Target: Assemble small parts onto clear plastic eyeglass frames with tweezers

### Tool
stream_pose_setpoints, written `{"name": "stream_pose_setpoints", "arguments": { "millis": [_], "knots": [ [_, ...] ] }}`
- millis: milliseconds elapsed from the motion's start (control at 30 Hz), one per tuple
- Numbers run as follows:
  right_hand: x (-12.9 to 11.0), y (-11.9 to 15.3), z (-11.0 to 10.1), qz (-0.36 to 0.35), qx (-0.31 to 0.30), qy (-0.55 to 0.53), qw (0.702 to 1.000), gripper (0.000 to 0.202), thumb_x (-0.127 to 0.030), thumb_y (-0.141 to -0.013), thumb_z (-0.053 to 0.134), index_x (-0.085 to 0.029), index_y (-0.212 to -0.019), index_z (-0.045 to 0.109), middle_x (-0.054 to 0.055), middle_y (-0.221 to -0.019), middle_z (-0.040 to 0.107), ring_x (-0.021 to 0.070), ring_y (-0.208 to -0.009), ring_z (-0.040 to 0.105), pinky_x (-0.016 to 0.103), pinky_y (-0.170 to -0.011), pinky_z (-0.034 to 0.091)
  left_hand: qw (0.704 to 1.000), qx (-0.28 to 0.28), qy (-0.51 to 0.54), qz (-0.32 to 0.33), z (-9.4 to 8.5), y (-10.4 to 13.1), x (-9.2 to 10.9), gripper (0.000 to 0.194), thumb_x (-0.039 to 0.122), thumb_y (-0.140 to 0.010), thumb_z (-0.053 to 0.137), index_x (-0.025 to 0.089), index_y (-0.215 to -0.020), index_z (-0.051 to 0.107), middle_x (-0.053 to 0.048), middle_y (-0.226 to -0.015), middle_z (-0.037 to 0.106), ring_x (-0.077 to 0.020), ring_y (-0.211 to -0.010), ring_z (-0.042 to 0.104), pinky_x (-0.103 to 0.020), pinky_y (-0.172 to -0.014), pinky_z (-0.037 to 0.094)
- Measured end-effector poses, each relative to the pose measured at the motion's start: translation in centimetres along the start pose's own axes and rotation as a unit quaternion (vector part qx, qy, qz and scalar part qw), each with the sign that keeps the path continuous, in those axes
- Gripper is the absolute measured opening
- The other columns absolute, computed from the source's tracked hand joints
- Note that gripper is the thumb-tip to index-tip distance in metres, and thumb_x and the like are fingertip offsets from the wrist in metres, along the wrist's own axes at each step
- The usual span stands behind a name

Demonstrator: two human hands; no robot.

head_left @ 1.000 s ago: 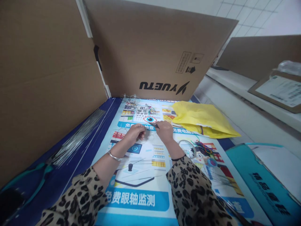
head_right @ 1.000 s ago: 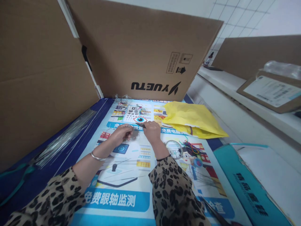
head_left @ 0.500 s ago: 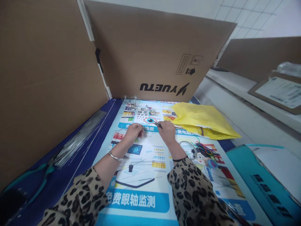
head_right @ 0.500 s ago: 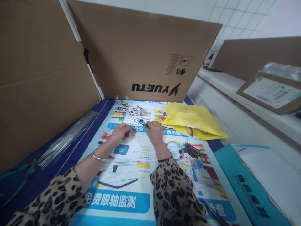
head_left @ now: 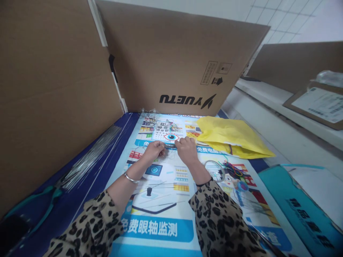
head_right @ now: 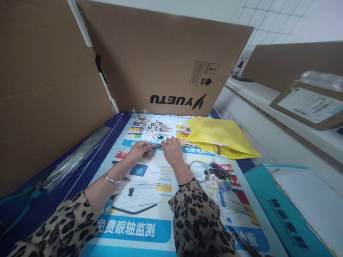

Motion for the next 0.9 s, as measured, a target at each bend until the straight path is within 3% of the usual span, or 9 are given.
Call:
{"name": "stream_pose_setpoints", "arguments": {
  "millis": [633,900],
  "knots": [
    [-0.2,0.0,0.14,0.001,-0.007,-0.007,1.0,0.013,-0.019,-0.081,0.048,-0.02,-0.077,0.06,0.005,-0.071,0.056,0.0196,-0.078,0.038,0.034,-0.069,0.02,0.995,-0.022,-0.084,0.04,-0.07,-0.24,0.08,0.001,0.017,-0.066,0.052,0.016,-0.066,0.052,0.004,-0.05,0.052,-0.0085,-0.04,0.048,-0.019,-0.041,0.034],
    [-0.13,0.06,0.33,-0.004,-0.018,-0.003,1.0,0.012,-0.021,-0.082,0.049,-0.019,-0.077,0.059,0.005,-0.071,0.056,0.0195,-0.078,0.039,0.034,-0.068,0.02,0.988,-0.042,-0.137,0.063,-0.45,-0.85,-0.67,0.006,0.018,-0.068,0.05,0.017,-0.072,0.055,0.004,-0.052,0.055,-0.0095,-0.041,0.049,-0.02,-0.043,0.035]
  ]
}}
Point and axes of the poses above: each hand's wrist, its own y-axis away from the middle knuckle, its own z-axis out of the palm, x = y × z, the point moved 4 cm from there along -y, towards the middle knuckle
